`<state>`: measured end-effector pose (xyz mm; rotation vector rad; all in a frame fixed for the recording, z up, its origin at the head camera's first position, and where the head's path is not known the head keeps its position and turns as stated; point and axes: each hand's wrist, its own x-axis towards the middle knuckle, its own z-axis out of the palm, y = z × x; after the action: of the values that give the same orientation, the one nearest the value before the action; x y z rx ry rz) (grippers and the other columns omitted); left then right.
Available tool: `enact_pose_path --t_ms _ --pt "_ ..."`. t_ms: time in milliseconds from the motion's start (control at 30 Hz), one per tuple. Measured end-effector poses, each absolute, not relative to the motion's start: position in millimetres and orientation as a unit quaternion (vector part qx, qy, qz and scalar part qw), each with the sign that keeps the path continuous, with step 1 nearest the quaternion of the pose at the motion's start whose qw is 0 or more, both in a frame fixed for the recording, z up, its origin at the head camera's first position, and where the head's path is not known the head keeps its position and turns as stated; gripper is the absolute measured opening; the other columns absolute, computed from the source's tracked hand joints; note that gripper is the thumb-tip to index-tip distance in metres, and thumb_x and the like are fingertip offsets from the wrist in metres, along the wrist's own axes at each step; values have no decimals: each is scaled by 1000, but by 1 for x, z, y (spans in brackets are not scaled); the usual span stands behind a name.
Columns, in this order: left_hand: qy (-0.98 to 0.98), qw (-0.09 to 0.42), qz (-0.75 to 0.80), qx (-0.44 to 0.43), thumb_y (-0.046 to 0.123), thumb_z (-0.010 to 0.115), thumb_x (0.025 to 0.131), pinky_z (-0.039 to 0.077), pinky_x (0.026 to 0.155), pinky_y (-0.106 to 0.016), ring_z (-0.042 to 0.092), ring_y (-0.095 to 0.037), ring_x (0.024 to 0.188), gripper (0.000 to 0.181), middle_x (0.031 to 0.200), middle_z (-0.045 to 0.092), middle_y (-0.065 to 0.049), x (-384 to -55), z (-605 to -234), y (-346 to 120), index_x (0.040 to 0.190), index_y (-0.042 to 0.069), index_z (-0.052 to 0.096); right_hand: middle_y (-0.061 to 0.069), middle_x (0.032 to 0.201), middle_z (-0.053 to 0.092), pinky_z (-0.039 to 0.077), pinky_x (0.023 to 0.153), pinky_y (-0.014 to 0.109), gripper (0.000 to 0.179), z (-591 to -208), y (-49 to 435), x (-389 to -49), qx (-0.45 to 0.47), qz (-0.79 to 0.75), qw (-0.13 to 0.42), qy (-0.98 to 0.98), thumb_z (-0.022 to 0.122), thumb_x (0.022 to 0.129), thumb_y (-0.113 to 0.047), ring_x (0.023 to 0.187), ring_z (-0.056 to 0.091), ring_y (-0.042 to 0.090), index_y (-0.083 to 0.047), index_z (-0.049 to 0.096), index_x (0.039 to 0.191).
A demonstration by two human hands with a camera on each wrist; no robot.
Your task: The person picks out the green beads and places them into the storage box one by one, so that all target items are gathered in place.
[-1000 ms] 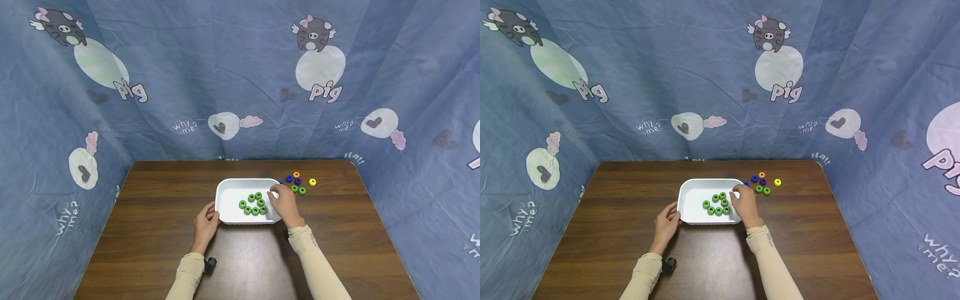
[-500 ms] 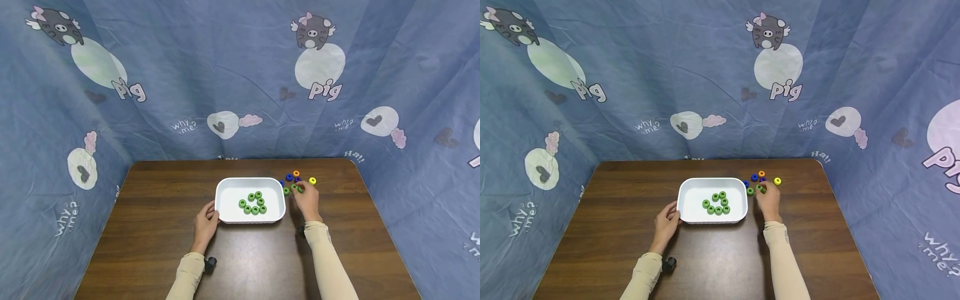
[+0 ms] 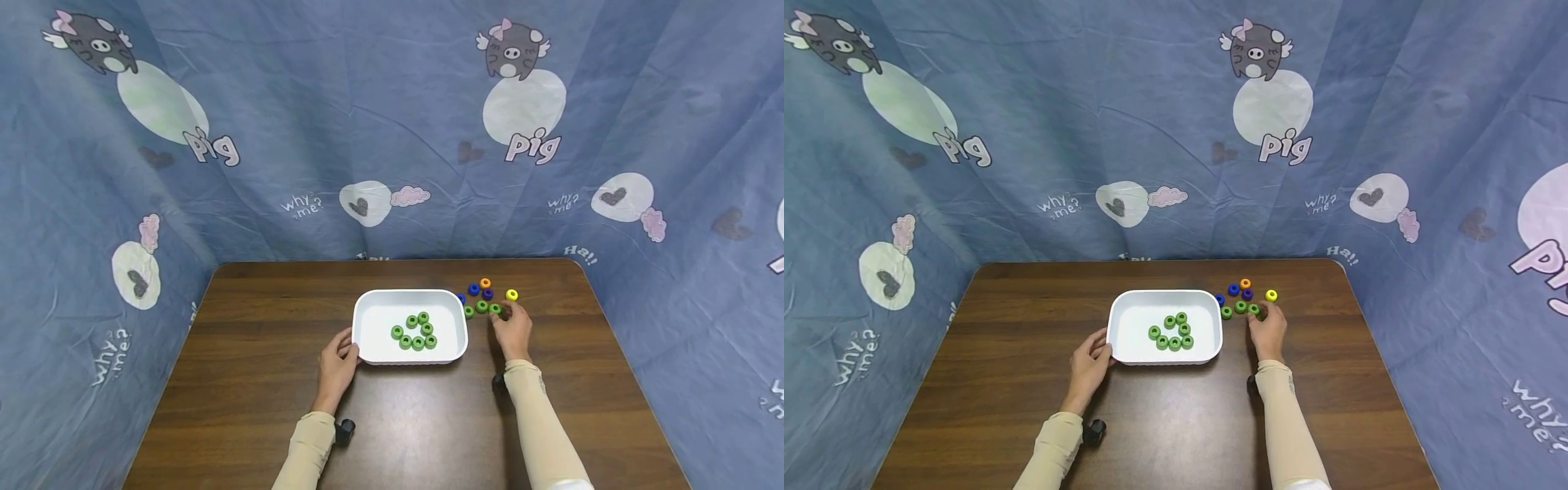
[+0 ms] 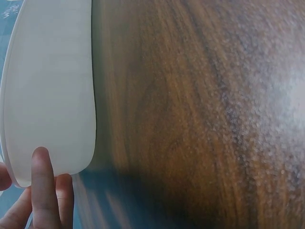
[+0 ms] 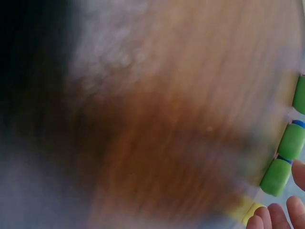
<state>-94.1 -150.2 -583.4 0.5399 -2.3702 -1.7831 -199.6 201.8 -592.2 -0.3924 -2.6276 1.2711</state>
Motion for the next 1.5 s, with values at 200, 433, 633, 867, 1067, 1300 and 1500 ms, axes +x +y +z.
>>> enact_pose_path --t_ms 200,433,633,867,1067,1300,1500 --pt "-781 69 -596 176 5 58 92 62 69 -18 71 -32 106 43 121 71 -22 -95 -582 -150 134 5 62 27 118 67 51 99 52 39 -594 200 -205 -132 416 100 -894 75 84 -9 110 63 42 4 66 120" --pt "-781 68 -595 177 4 58 92 62 68 -18 72 -31 105 43 121 70 -22 -95 -582 -150 134 4 62 27 115 69 51 97 51 35 -596 197 -208 -127 410 89 -899 74 85 -9 109 64 41 4 68 117" --pt "-784 64 -592 178 4 57 92 62 69 -18 72 -31 105 42 121 71 -22 -94 -582 -150 134 5 62 27 115 69 51 98 51 34 -597 197 -208 -129 407 78 -901 72 86 -7 109 64 41 4 68 117" --pt "-782 63 -594 176 4 57 93 62 69 -18 71 -32 106 42 122 70 -22 -94 -583 -150 135 5 61 28 115 68 52 98 50 32 -596 197 -206 -132 417 81 -896 71 85 -4 108 64 41 5 67 116" --pt "-783 60 -593 179 5 57 93 62 70 -17 71 -31 107 43 123 69 -22 -93 -583 -150 135 5 61 27 113 68 50 98 50 32 -596 196 -206 -146 419 78 -893 72 85 -4 107 63 40 3 67 116" --pt "-781 62 -596 177 4 57 93 61 69 -17 71 -31 107 43 123 70 -22 -92 -583 -150 135 5 61 27 114 68 50 98 51 31 -595 195 -202 -159 414 72 -893 73 87 -7 109 62 40 2 67 116" --pt "-781 64 -595 178 4 57 93 61 69 -17 71 -30 106 43 123 70 -22 -93 -583 -150 135 5 61 27 112 70 55 94 50 29 -597 195 -199 -158 420 76 -890 74 88 -9 107 65 39 1 68 115"
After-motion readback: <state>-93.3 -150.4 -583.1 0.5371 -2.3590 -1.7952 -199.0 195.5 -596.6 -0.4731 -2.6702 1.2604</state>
